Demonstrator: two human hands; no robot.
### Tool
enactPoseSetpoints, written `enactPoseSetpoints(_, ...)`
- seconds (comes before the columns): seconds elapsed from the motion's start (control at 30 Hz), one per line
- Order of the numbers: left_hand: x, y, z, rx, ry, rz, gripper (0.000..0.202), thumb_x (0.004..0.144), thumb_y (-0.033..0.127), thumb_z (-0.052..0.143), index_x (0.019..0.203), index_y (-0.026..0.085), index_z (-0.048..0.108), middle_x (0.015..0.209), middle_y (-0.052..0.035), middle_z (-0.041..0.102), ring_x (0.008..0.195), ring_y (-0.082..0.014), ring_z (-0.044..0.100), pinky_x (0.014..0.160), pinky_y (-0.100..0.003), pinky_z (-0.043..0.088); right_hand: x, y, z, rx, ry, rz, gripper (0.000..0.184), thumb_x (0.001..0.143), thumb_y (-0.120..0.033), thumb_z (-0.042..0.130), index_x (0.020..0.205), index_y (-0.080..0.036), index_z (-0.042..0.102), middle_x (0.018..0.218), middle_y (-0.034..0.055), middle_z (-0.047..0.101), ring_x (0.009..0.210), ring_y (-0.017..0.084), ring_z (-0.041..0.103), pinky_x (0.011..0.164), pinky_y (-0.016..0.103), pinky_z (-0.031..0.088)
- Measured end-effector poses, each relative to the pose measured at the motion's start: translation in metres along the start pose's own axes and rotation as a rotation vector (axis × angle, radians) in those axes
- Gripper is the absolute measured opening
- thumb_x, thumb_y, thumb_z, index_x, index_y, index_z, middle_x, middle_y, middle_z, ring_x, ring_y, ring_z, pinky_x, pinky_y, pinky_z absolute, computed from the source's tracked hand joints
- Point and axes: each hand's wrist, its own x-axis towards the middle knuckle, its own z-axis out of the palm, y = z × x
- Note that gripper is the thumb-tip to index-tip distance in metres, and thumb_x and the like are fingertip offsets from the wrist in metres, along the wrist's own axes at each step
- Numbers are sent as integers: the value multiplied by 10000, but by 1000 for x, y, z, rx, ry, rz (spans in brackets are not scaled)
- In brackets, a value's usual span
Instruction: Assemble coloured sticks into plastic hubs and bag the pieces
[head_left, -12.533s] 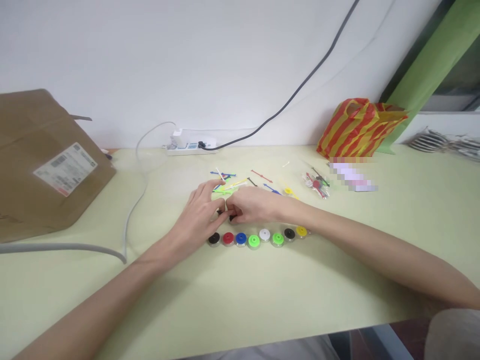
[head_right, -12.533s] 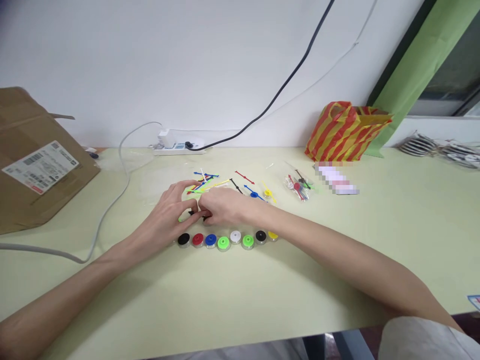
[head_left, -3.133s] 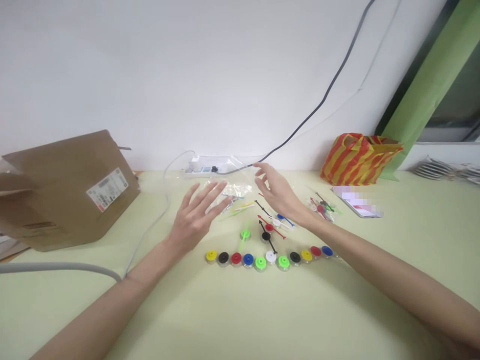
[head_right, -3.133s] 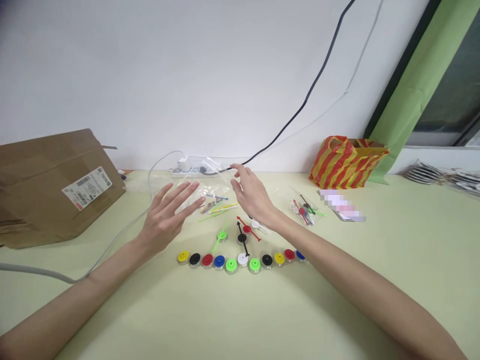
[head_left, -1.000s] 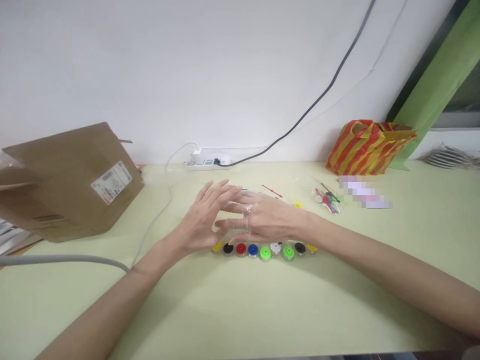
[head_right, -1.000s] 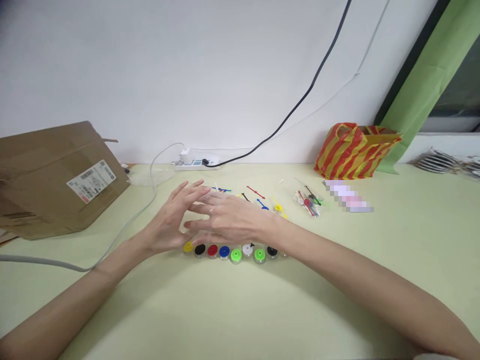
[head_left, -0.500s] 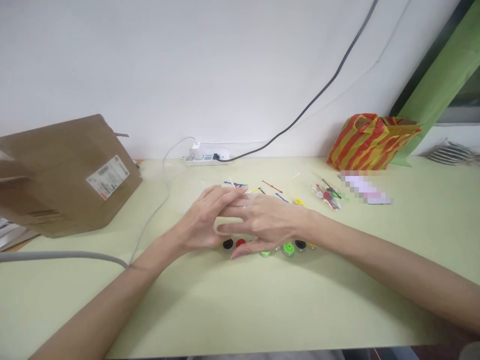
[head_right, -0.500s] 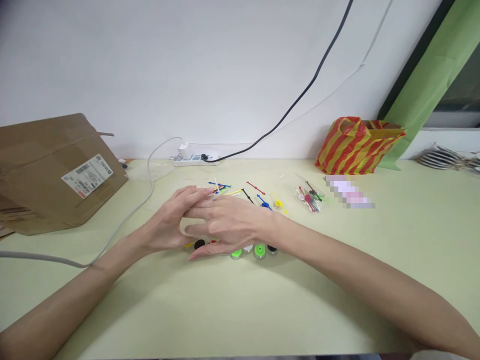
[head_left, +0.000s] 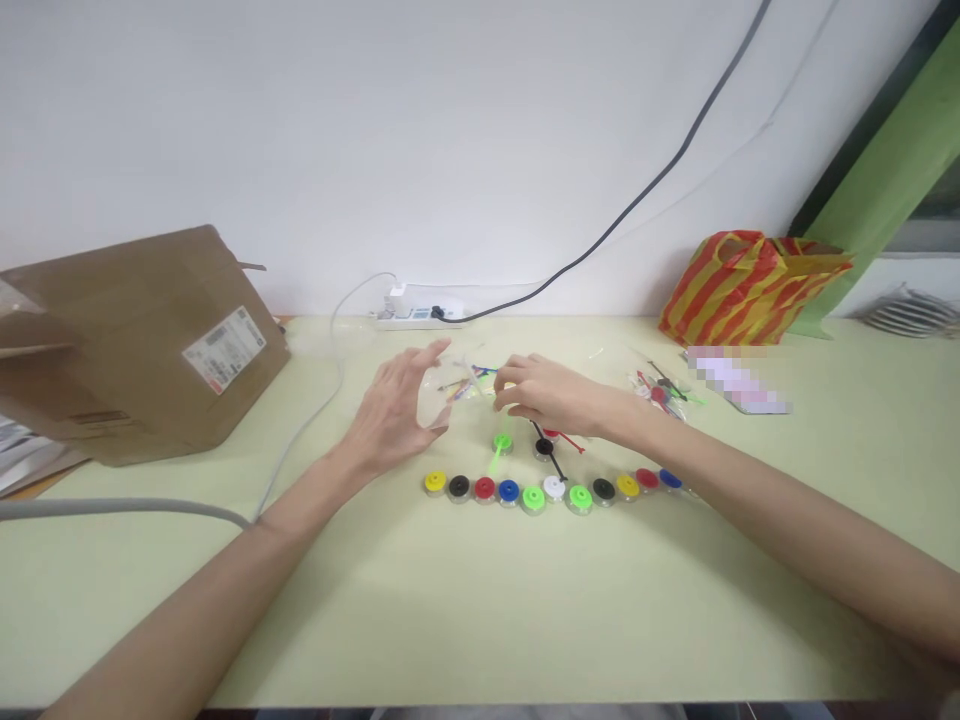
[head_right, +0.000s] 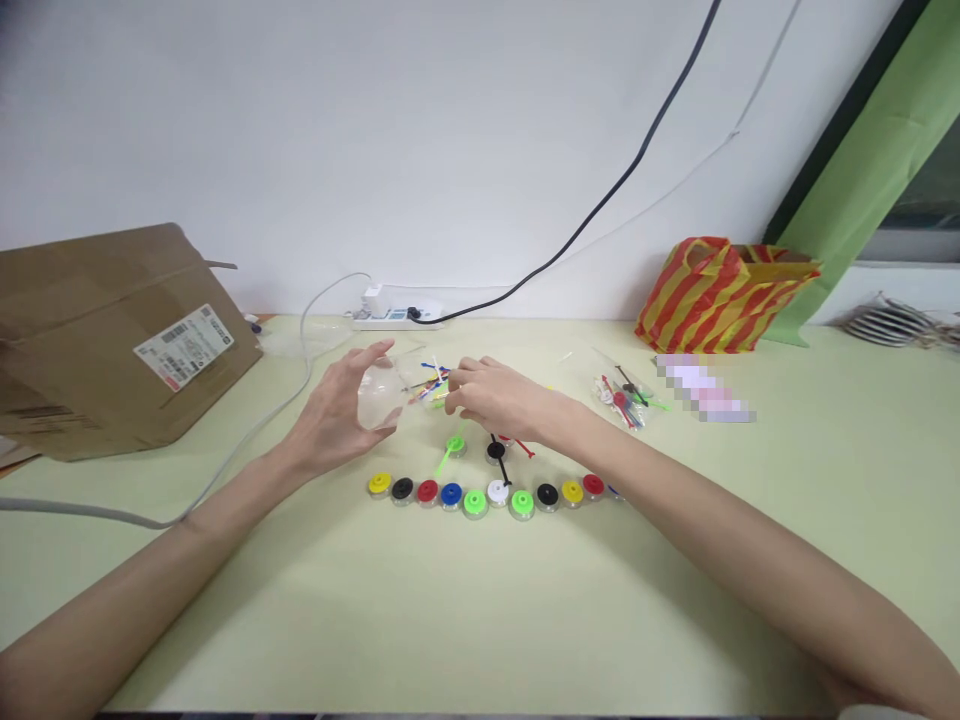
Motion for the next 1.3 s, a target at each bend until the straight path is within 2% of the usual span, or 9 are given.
enactPoseSetpoints(0.13, 0, 1, 0, -11, -1, 13, 832, 845, 253, 677, 1554, 269, 242, 1263, -109, 595, 1215, -298, 559, 1044, -486, 447, 0, 2, 12, 21, -46, 1, 190, 887, -106, 694, 1064, -159, 737, 1118, 124, 661, 1054, 256, 533, 867, 373, 404)
enactPoseSetpoints(0.4, -1, -2, 0, -21, 4, -10, 810, 842, 251, 686, 1531, 267, 262, 1276, -114, 586, 1225, -298, 569, 1042, -488, 447, 2, 2, 21, -31, -19, -83, 135, 918, -74, 596, 879, -159, 694, 1041, 111, 656, 1017, 236, 522, 836, 354, 359)
enactPoseSetpoints(0.5, 0, -4, 0, -19, 17, -32, 811, 839, 254, 690, 1528, 267, 263, 1258, -109, 589, 1205, -295, 581, 1030, -487, 455, 3, 0, 10, -36, 5, -90, 175, 936, -53, 552, 849, -161, 660, 973, 88, 657, 961, 214, 516, 831, 339, 354)
enactPoseSetpoints(0.6, -1, -7, 1, -26, 19, -64, 864, 799, 234, 716, 1530, 281, 257, 1271, -104, 580, 1199, -295, 580, 1030, -491, 454, -1, 2, -11, -54, 64, -17, 205, 969, -63, 507, 876, -169, 657, 893, 68, 653, 874, 194, 522, 805, 327, 360)
enactPoseSetpoints(0.8, -2, -6, 3, 17, 19, -65, 831, 843, 261, 682, 1544, 268, 237, 1323, -128, 566, 1244, -312, 553, 1033, -510, 450, -15, 9, -53, -50, 373, 158, 225, 991, -129, 486, 896, -185, 681, 875, 71, 677, 841, 206, 576, 762, 337, 402)
enactPoseSetpoints(0.9, -1, 0, 3, 1, 25, -44, 818, 853, 243, 673, 1543, 272, 235, 1352, -127, 555, 1234, -301, 561, 1032, -501, 458, -14, 2, -56, 18, 483, 178, 208, 993, -155, 496, 907, -190, 682, 927, 79, 693, 859, 202, 603, 747, 325, 429)
enactPoseSetpoints(1.03, 0, 9, 2, -58, 36, -21, 855, 829, 205, 686, 1547, 286, 228, 1334, -115, 559, 1215, -294, 573, 1018, -486, 479, -5, -14, -40, 8, 465, 152, 265, 1010, -161, 458, 915, -195, 703, 872, 66, 685, 794, 175, 603, 689, 296, 418)
enactPoseSetpoints(1.17, 0, 19, 0, -95, 54, 11, 857, 819, 197, 678, 1545, 299, 233, 1365, -119, 547, 1254, -306, 549, 1034, -502, 476, 1, -32, -32, 246, 482, 100, 222, 1000, -177, 502, 970, -196, 721, 892, 46, 732, 773, 150, 645, 660, 269, 451)
enactPoseSetpoints(1.3, 0, 28, -1, -201, 76, -70, 866, 779, 217, 702, 1520, 294, 261, 1339, -104, 558, 1253, -307, 546, 1051, -523, 468, 0, -41, -45, 596, 539, 114, 220, 1006, -225, 524, 1113, -221, 716, 1015, 30, 767, 855, 151, 702, 706, 262, 533)
